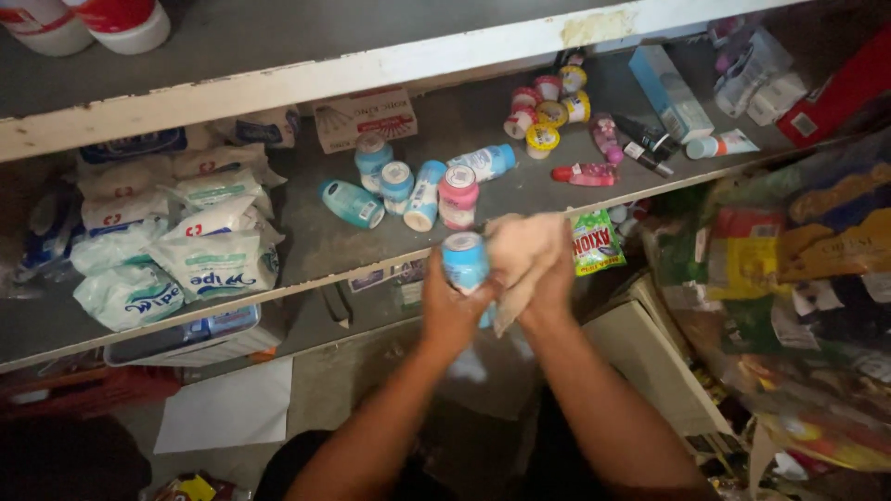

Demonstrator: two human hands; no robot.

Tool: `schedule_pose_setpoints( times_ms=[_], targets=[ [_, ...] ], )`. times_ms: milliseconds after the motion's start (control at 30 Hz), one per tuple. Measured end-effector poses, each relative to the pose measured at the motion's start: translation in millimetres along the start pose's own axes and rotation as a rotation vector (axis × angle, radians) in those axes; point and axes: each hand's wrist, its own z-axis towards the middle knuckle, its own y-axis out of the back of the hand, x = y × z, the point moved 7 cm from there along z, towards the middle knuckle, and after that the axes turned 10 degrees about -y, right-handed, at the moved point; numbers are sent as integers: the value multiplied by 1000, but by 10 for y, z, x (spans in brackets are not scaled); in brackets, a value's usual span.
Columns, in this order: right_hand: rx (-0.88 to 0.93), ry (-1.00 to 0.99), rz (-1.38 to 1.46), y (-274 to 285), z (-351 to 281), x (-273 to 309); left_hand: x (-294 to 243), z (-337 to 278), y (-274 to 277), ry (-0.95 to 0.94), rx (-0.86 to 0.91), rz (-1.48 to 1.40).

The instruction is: Cleaning and organizing various personal care and hygiene products on storage shelves.

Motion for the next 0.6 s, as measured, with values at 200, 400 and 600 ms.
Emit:
schedule_pose_setpoints(
  times_ms=[200,400,600],
  targets=[
    [476,917,-1185,-715,-971,25,-466,180,285,211,43,728],
    [332,1107,-1408,-1046,-864,-1,-281,167,293,4,72,653],
    [533,1227,-1265,-1021,-834,233,-430,223,161,-181,125,571]
  ],
)
